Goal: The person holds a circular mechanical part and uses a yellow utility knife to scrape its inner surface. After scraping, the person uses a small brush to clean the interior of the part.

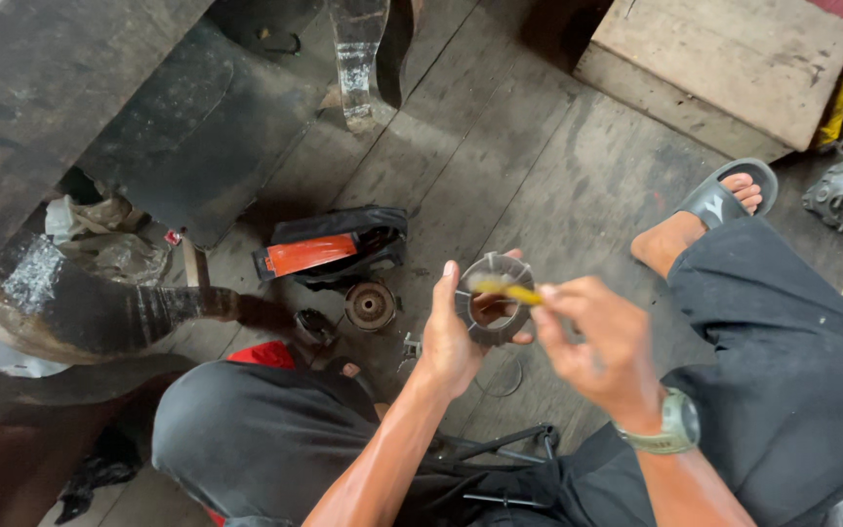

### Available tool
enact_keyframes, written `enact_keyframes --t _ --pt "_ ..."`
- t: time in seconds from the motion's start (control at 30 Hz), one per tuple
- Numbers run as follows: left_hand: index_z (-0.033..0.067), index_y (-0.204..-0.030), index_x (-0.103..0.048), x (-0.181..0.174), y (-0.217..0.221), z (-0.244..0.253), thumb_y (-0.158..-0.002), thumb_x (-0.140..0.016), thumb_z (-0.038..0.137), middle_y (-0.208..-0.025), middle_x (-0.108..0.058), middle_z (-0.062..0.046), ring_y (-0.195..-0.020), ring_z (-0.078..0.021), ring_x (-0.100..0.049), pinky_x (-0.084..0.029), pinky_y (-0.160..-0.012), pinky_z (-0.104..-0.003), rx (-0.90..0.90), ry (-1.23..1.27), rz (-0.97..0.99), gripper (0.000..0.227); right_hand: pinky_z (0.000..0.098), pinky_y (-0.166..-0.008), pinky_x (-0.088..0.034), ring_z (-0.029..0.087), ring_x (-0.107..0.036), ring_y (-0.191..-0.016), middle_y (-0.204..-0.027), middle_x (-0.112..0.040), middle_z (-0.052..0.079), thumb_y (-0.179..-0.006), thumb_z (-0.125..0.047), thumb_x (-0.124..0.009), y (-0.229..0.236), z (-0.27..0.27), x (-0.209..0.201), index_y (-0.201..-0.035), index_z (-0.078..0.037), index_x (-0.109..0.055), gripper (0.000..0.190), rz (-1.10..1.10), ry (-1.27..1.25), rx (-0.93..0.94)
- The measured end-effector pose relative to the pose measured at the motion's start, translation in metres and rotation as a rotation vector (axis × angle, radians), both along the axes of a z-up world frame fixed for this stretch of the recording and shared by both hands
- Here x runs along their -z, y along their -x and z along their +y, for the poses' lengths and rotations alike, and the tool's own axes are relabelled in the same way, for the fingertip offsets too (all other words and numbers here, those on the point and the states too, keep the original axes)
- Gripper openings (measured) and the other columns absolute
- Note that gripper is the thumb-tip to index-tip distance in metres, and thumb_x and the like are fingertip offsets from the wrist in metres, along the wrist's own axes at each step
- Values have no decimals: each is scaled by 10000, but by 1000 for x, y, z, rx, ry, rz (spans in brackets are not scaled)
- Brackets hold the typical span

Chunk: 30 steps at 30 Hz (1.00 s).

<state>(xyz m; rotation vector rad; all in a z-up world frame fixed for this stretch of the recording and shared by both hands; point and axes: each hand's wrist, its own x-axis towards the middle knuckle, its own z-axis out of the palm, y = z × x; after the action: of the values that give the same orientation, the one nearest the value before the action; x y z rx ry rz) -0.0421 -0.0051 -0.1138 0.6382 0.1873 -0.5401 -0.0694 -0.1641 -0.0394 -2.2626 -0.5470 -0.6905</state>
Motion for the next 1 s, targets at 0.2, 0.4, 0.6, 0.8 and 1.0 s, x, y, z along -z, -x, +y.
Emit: enact_keyframes --t 0.2,0.4,0.6,0.8,1.0 --pt "52 -1554 -494 -29 1 11 -1007 -233 686 -1102 -708 -219 -965 -351 -719 -673 -632 -450 27 -17 -58 877 361 -644 -541 304 -687 -719 -880 -708 127 -958 23 -740 -13 -26 -4 -946 8 -723 25 -43 141 153" --pt "39 -1521 -545 -32 3 6 -1023 -265 692 -1016 -705 -159 -857 -285 -695 -660 -547 -446 70 -5 -19 867 368 -679 -557 326 -717 -751 -878 -734 120 -878 -44 -802 -11 -13 5 -873 -36 -733 70 -84 177 73" --pt "8 -1501 -550 -36 3 13 -1035 -234 660 -986 -714 -272 -816 -408 -720 -634 -468 -478 87 -29 18 861 365 -714 -561 305 -717 -777 -891 -732 111 -838 -52 -803 -9 -34 4 -866 -50 -727 81 -113 152 -14" --pt "9 -1456 -592 -37 4 16 -1030 -219 703 -990 -732 -261 -822 -381 -741 -644 -464 -438 132 -51 -8 895 371 -712 -558 299 -701 -749 -891 -712 96 -933 -55 -801 -14 -48 2 -906 -29 -721 89 -147 270 162" --pt "18 -1398 -593 -23 6 14 -1058 -180 688 -996 -720 -302 -831 -431 -736 -633 -449 -441 173 -28 25 858 399 -661 -531 315 -681 -697 -797 -688 96 -877 -1 -748 -13 -35 -4 -812 -58 -694 101 -87 273 19"
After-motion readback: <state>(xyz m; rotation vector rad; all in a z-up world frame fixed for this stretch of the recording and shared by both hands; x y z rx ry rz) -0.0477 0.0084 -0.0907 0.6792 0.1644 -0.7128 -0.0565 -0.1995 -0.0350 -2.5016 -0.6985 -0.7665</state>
